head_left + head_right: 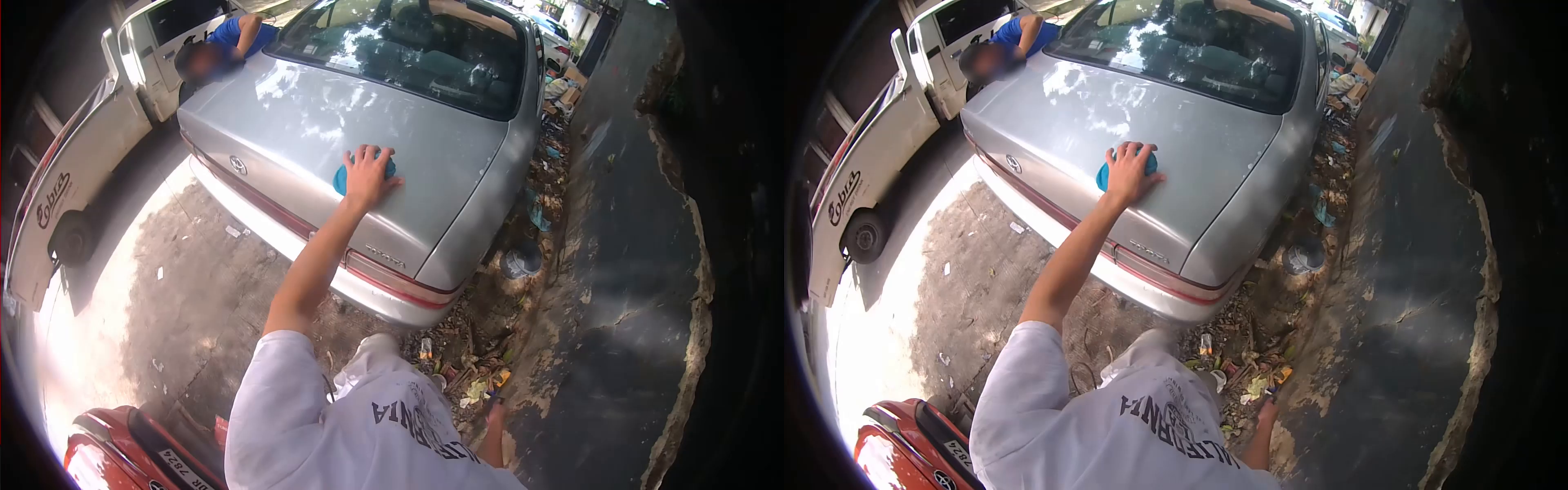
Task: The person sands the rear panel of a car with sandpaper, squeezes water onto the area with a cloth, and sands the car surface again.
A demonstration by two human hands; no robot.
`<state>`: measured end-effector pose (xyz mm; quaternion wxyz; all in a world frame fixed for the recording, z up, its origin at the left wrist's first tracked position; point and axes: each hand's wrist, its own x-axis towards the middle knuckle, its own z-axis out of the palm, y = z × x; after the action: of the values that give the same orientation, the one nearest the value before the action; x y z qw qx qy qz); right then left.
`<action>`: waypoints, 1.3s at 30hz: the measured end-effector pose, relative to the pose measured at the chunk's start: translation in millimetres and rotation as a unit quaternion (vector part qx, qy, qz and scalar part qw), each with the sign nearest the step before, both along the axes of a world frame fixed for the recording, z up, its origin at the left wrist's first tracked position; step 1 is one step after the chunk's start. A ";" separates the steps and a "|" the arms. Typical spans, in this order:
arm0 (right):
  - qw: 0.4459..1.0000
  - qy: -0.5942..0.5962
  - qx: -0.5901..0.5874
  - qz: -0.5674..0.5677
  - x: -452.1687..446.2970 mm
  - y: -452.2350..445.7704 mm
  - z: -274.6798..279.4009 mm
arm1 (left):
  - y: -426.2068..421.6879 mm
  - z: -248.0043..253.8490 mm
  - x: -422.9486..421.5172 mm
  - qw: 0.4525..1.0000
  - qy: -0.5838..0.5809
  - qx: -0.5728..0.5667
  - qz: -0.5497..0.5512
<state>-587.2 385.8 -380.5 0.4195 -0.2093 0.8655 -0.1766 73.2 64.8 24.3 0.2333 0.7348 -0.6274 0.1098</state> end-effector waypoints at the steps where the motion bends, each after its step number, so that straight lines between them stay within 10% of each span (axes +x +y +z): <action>1: 0.999 -0.003 0.023 -0.041 25.2 9.1 30.9 | -12.7 4.3 10.1 1.000 0.006 -0.004 -0.002; 5: 0.984 -0.086 0.084 -0.129 104.0 106.6 82.4 | -47.9 18.2 12.2 0.991 -0.057 -0.014 0.120; 9: 0.966 -0.071 0.112 -0.221 155.2 124.1 117.3 | -44.2 -12.6 -88.3 0.964 0.046 0.119 -0.234; 12: 0.981 -0.070 0.048 -0.172 171.0 88.7 124.3 | -24.8 -36.6 -145.1 0.938 -0.090 0.178 -0.282; 21: 0.983 -0.044 -0.118 -0.136 200.5 -29.1 147.8 | -121.7 -28.9 -112.3 0.957 -0.048 0.215 -0.187; 27: 0.881 -0.212 -0.225 -0.359 216.6 -67.1 192.5 | -167.0 -15.8 -8.5 0.975 -0.015 0.218 0.038; 34: 0.757 -0.458 -0.308 -0.350 219.4 -256.7 241.7 | -171.1 -12.1 4.0 0.982 -0.015 0.184 0.042; 39: 0.855 -0.289 -0.428 -0.042 280.4 -389.1 316.7 | -174.3 -13.1 3.5 0.980 -0.020 0.192 0.057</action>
<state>-306.7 -3.2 -63.7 0.5120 -0.2712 0.5517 -0.5999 76.7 -109.5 11.2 0.0687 0.7983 -0.5982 0.0156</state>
